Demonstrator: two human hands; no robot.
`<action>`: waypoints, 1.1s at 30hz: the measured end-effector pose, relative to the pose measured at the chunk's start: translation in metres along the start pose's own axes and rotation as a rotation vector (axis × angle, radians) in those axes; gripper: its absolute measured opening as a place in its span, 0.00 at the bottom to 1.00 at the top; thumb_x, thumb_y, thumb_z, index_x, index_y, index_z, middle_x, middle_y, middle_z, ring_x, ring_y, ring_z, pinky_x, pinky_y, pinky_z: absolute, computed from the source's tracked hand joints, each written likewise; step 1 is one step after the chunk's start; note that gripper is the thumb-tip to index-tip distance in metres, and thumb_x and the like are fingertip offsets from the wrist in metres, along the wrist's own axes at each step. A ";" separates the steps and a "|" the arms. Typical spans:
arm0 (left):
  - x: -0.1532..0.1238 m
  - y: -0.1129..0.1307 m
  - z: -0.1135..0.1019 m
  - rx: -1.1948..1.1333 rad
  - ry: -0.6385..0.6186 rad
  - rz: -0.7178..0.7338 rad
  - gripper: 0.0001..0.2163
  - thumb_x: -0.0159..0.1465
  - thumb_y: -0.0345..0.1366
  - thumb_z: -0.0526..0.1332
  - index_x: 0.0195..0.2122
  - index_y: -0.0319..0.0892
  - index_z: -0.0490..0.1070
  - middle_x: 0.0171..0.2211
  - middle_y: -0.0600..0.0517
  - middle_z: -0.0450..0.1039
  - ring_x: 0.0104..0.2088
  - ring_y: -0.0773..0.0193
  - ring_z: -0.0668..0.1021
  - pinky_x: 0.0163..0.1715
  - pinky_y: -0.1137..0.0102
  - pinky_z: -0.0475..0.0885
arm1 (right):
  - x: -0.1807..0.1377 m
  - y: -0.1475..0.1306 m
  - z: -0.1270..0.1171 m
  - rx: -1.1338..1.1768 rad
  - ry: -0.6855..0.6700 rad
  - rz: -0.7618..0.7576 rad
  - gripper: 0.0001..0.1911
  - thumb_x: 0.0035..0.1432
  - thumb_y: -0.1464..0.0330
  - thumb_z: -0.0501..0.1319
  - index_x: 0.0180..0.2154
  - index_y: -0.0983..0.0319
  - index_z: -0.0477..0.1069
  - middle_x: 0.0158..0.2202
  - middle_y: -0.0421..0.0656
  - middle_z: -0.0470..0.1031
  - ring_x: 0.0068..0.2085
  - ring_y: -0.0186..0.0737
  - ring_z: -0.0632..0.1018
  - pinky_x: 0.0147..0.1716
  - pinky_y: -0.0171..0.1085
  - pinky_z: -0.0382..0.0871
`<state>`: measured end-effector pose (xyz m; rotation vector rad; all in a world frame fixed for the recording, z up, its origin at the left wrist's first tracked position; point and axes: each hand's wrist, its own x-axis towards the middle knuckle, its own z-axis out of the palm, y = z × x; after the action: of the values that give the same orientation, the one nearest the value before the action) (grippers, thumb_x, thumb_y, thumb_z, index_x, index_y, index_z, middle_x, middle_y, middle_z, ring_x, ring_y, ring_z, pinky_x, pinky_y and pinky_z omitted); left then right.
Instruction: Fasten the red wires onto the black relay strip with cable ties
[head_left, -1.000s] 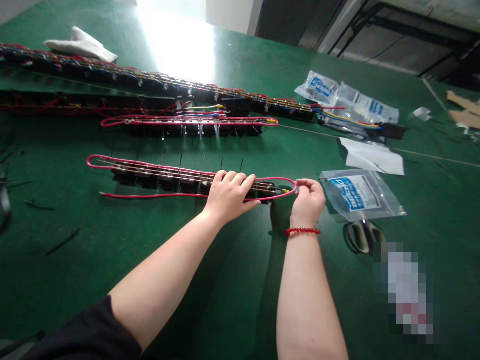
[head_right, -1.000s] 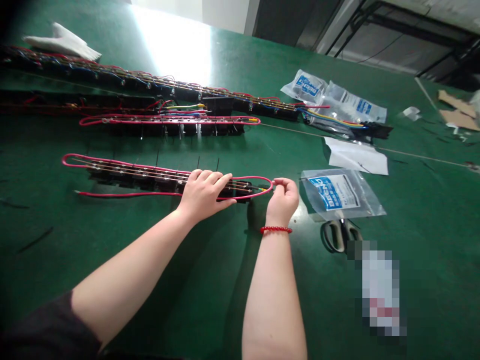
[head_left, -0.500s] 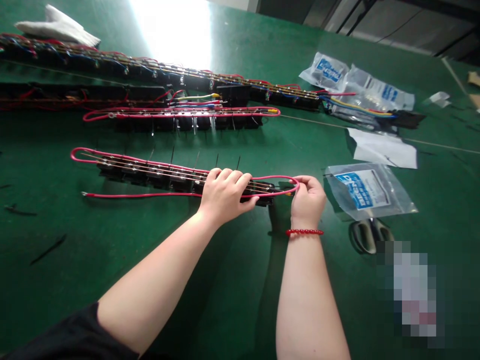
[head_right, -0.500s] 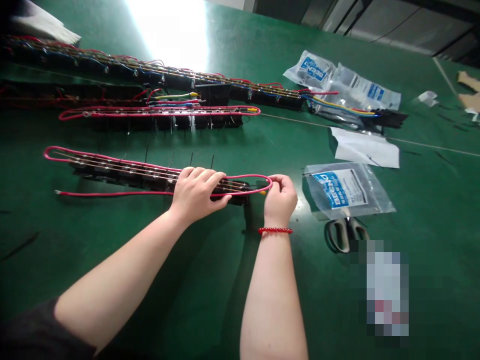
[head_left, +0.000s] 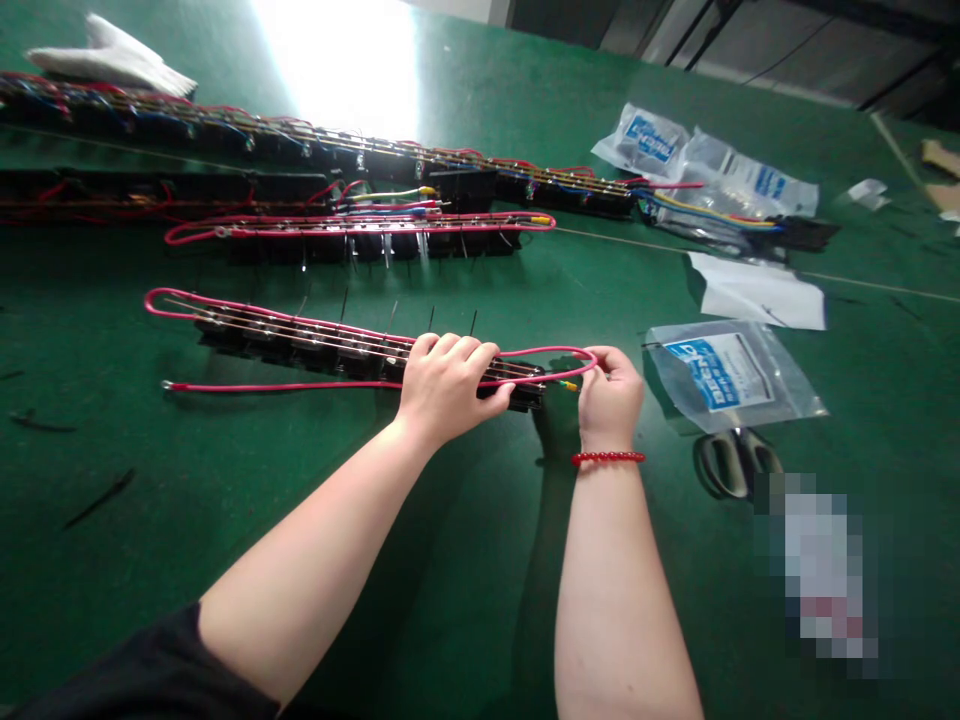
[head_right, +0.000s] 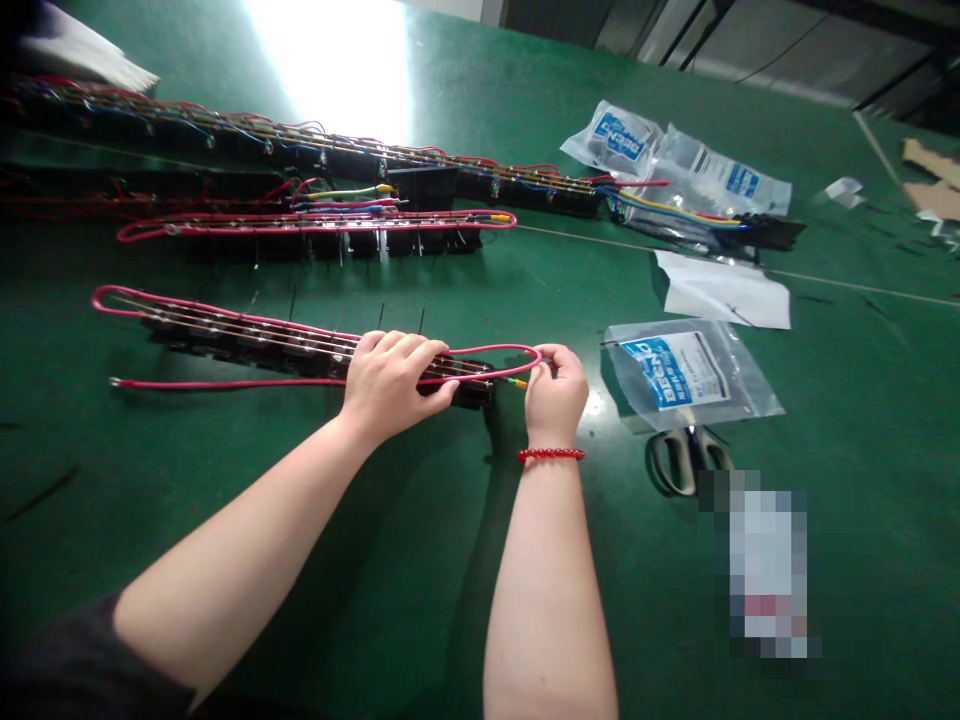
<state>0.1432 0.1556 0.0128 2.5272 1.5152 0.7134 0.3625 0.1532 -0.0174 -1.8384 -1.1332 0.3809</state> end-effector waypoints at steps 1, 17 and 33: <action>0.000 0.000 0.000 -0.002 -0.001 -0.009 0.16 0.65 0.49 0.58 0.46 0.45 0.75 0.44 0.47 0.79 0.45 0.52 0.76 0.48 0.56 0.63 | 0.000 0.000 0.000 -0.019 -0.020 -0.018 0.10 0.51 0.70 0.55 0.30 0.59 0.75 0.31 0.39 0.75 0.33 0.37 0.73 0.37 0.38 0.68; 0.001 -0.001 -0.002 -0.026 0.013 -0.037 0.15 0.65 0.50 0.59 0.43 0.46 0.76 0.42 0.49 0.80 0.44 0.53 0.77 0.49 0.57 0.64 | 0.005 -0.001 -0.008 -0.023 -0.357 -0.077 0.09 0.46 0.68 0.62 0.32 0.60 0.77 0.28 0.39 0.71 0.31 0.37 0.69 0.33 0.37 0.65; 0.001 -0.001 -0.003 -0.022 0.012 -0.050 0.15 0.64 0.51 0.59 0.40 0.45 0.75 0.38 0.49 0.80 0.41 0.53 0.77 0.47 0.57 0.64 | 0.004 -0.006 -0.009 0.043 -0.407 0.010 0.12 0.46 0.65 0.64 0.36 0.61 0.77 0.30 0.40 0.75 0.29 0.36 0.70 0.28 0.35 0.63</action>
<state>0.1416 0.1562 0.0153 2.4651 1.5595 0.7357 0.3670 0.1530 -0.0072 -1.7742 -1.3744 0.8059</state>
